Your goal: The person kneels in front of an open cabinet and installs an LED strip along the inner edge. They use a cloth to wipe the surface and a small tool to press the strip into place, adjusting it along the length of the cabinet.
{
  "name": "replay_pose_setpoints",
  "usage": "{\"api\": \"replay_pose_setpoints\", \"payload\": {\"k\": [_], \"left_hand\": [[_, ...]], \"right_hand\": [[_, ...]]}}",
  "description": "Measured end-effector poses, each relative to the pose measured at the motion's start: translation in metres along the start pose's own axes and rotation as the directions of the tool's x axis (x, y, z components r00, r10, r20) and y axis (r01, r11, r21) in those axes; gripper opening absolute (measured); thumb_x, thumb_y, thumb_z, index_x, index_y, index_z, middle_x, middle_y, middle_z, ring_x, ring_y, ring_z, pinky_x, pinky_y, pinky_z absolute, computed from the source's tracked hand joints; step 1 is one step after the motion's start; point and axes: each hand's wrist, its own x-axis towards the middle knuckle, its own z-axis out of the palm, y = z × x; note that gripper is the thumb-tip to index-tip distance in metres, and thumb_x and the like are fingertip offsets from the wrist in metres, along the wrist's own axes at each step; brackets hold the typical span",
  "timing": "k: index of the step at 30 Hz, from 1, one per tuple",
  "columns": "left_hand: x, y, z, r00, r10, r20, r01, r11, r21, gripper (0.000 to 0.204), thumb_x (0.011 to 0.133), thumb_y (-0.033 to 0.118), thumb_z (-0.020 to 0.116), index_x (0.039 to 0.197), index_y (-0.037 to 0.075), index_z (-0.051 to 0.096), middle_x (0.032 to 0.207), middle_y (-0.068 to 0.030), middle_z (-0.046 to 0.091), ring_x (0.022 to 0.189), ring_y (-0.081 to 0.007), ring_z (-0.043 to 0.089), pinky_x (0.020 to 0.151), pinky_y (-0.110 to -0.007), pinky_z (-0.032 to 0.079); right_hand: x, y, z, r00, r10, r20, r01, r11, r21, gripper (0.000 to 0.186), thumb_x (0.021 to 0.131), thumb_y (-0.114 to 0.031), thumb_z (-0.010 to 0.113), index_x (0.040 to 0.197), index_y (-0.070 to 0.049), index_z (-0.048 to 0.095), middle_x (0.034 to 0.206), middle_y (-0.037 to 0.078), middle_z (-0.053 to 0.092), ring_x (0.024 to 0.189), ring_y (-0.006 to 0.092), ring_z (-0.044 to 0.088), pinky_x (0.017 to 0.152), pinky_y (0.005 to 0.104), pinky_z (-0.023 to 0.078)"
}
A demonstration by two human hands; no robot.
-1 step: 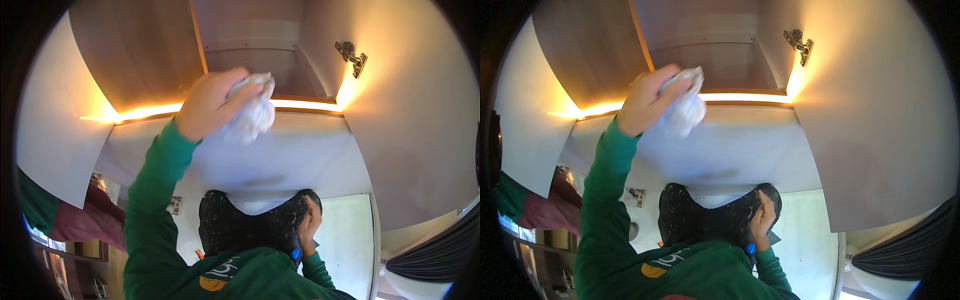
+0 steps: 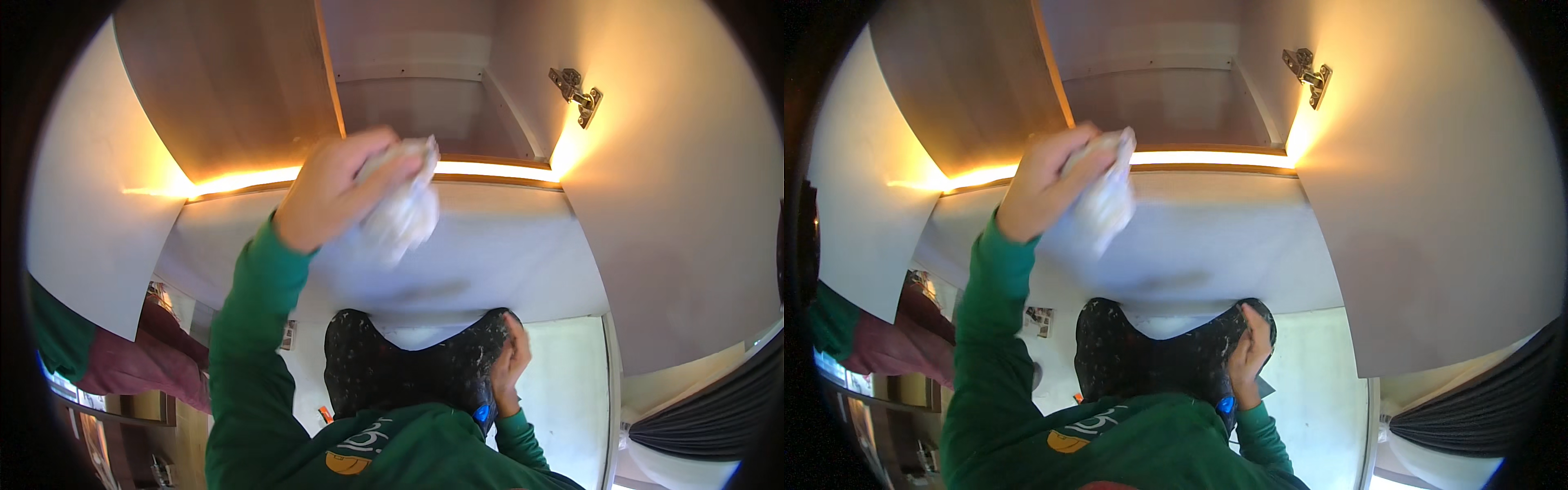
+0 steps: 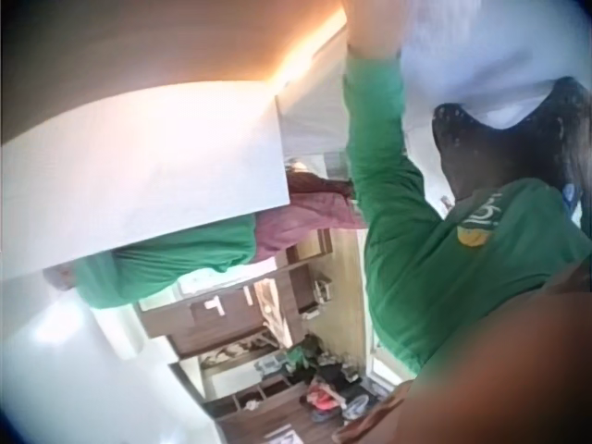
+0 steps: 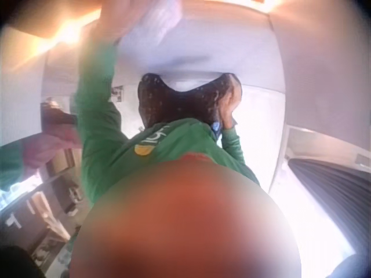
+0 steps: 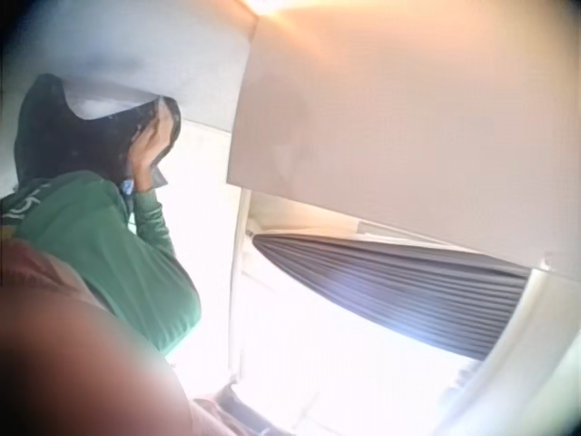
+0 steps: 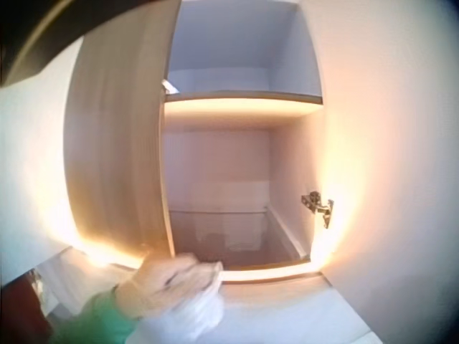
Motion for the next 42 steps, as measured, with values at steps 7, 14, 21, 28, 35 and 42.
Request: {"api": "replay_pose_setpoints", "payload": {"k": [7, 14, 21, 28, 35, 42], "left_hand": [[-0.137, -0.013, 0.056, 0.807, -0.399, 0.435, 0.56, 0.751, -0.35, 0.043, 0.1, 0.03, 0.069, 0.135, 0.004, 0.065, 0.074, -0.0016, 0.066, 0.066, -0.0058, 0.053, 0.06, -0.028, 0.044], [-0.216, -0.025, 0.087, 0.93, -0.362, 0.062, 0.343, 0.795, -0.501, 0.029, 0.106, 0.024, 0.059, 0.115, -0.001, 0.071, 0.067, -0.0045, 0.061, 0.059, -0.0083, 0.05, 0.058, -0.028, 0.044], [-0.274, -0.035, 0.077, 0.779, -0.62, -0.091, 0.455, 0.659, -0.599, 0.032, 0.109, 0.022, 0.055, 0.095, -0.002, 0.07, 0.077, -0.0014, 0.064, 0.07, -0.007, 0.053, 0.062, -0.028, 0.044], [-0.306, -0.042, 0.087, 0.694, -0.703, -0.152, 0.516, 0.634, -0.576, 0.038, 0.109, 0.024, 0.056, 0.082, -0.001, 0.062, 0.073, 0.0014, 0.056, 0.068, -0.0061, 0.047, 0.061, -0.028, 0.041], [-0.305, -0.045, 0.087, 0.694, -0.698, -0.176, 0.514, 0.651, -0.558, 0.038, 0.109, 0.024, 0.056, 0.081, -0.001, 0.062, 0.071, 0.0013, 0.056, 0.068, -0.0065, 0.046, 0.06, -0.028, 0.04], [-0.291, -0.047, 0.089, 0.69, -0.705, -0.167, 0.524, 0.645, -0.556, 0.04, 0.109, 0.025, 0.057, 0.078, -0.001, 0.061, 0.069, 0.0017, 0.057, 0.066, -0.0062, 0.046, 0.057, -0.029, 0.038]], "right_hand": [[0.07, -0.122, 0.027, 0.951, -0.106, 0.29, 0.021, 0.959, 0.283, 0.043, 0.089, 0.012, 0.047, 0.125, 0.001, 0.068, 0.105, 0.013, 0.062, 0.096, 0.0236, 0.061, 0.092, 0.0323, 0.047], [0.087, -0.168, 0.087, 0.501, -0.229, 0.835, -0.114, 0.939, 0.326, 0.033, 0.095, -0.002, 0.065, 0.128, -0.002, 0.066, 0.114, 0.018, 0.068, 0.109, 0.0304, 0.065, 0.093, 0.039, 0.052], [0.208, -0.194, 0.129, 0.6, -0.637, 0.483, 0.755, 0.65, -0.08, 0.048, 0.1, -0.027, 0.062, 0.136, 0.005, 0.061, 0.145, 0.026, 0.056, 0.14, 0.0418, 0.048, 0.115, 0.0495, 0.039], [0.229, -0.233, 0.195, 0.559, -0.287, 0.778, 0.698, 0.669, -0.255, 0.051, 0.103, -0.037, 0.056, 0.133, 0.004, 0.064, 0.145, 0.026, 0.057, 0.138, 0.0408, 0.051, 0.111, 0.048, 0.043], [0.239, -0.247, 0.175, 0.607, -0.553, 0.571, 0.713, 0.696, -0.085, 0.053, 0.103, -0.04, 0.06, 0.131, 0.003, 0.065, 0.143, 0.023, 0.06, 0.133, 0.0367, 0.057, 0.106, 0.0445, 0.049], [0.252, -0.214, 0.173, 0.401, -0.144, 0.905, 0.518, 0.85, -0.095, 0.09, 0.102, -0.063, 0.05, 0.153, 0.01, 0.038, 0.161, 0.028, 0.037, 0.152, 0.039, 0.032, 0.126, 0.0446, 0.025]]}}
